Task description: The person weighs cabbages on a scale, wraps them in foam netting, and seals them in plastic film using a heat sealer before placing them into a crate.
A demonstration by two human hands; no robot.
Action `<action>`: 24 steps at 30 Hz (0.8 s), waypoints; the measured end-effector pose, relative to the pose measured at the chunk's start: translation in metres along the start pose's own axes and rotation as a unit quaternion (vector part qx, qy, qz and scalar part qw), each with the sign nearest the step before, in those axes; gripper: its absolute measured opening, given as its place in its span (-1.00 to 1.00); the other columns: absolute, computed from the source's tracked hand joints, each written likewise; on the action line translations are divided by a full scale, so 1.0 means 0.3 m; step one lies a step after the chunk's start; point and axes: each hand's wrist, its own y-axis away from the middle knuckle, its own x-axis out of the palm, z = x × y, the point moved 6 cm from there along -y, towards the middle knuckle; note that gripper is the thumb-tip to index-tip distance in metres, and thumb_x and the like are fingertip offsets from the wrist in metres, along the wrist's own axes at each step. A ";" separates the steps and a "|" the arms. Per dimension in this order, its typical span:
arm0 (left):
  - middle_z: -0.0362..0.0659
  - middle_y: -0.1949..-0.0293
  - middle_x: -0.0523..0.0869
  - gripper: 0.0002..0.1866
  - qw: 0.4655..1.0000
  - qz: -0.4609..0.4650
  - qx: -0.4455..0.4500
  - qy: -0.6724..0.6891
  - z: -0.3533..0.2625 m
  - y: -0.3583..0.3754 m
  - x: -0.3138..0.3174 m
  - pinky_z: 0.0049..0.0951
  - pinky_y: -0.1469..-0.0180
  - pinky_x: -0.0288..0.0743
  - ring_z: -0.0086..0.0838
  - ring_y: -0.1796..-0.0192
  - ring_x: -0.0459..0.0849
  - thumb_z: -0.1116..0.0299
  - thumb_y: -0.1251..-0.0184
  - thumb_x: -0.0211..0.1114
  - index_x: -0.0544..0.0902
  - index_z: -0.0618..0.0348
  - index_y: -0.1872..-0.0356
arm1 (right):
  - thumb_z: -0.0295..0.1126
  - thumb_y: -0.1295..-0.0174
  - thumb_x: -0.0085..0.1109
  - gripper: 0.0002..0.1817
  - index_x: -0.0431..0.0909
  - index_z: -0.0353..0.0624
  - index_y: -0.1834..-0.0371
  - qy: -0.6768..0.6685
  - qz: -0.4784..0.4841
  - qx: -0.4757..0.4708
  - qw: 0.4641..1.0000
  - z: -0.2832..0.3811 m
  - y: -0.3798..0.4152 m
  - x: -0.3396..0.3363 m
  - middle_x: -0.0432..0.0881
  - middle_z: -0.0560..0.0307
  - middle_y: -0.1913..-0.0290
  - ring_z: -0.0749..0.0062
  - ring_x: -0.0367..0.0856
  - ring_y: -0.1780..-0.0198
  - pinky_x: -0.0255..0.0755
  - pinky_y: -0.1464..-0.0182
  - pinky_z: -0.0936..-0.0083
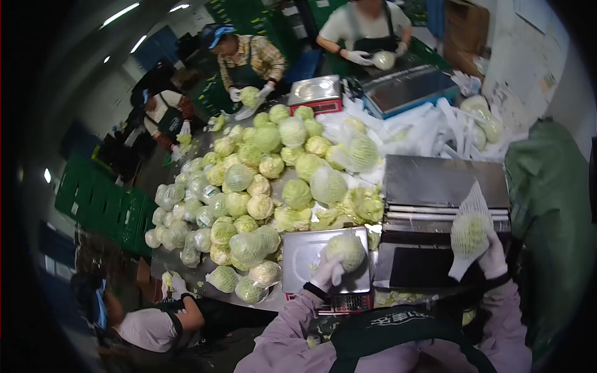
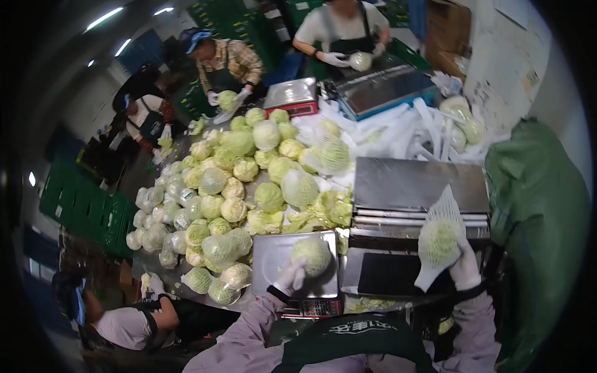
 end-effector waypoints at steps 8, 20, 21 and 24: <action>-0.02 -0.23 0.36 -0.29 0.938 0.115 0.319 -0.070 -0.596 -0.276 0.727 -0.32 -0.21 0.38 -0.26 -0.24 0.40 0.45 -0.27 0.20 0.08 0.18 -0.40 | 0.08 -0.20 0.14 -0.40 0.52 -0.25 -0.06 0.272 -0.139 0.055 0.951 0.216 -0.437 -0.269 0.68 0.12 0.15 0.41 0.68 0.16 0.57 0.25 0.42; 0.05 -0.16 0.42 -0.09 0.958 0.127 0.170 -0.194 -0.324 -0.860 1.238 -0.31 -0.14 0.46 -0.29 -0.16 0.48 0.40 -0.09 0.45 0.01 0.17 -0.36 | 0.17 -0.37 -0.16 -0.41 0.49 -0.14 -0.08 0.566 0.005 0.287 0.773 0.338 -0.518 -0.288 0.55 0.06 0.56 0.43 0.54 0.64 0.40 0.68 0.56; 0.05 -0.17 0.41 -0.12 0.966 0.139 0.134 -0.169 -0.321 -0.852 1.233 -0.29 -0.17 0.43 -0.29 -0.19 0.46 0.43 -0.11 0.43 0.01 0.13 -0.36 | 0.25 -0.33 -0.17 -0.26 0.55 -0.33 0.49 0.536 -0.009 0.287 0.794 0.341 -0.575 -0.360 0.55 0.06 0.65 0.39 0.53 0.71 0.40 0.64 0.50; 0.02 -0.16 0.42 -0.25 0.958 0.146 0.163 -0.186 -0.324 -0.824 1.250 -0.32 -0.20 0.39 -0.31 -0.20 0.45 0.41 -0.22 0.33 0.08 0.16 -0.35 | 0.03 -0.37 -0.13 -0.46 0.57 -0.27 0.41 0.722 0.034 -0.035 0.691 0.446 -0.824 -0.395 0.63 -0.08 0.47 0.15 0.64 0.43 0.48 0.35 0.34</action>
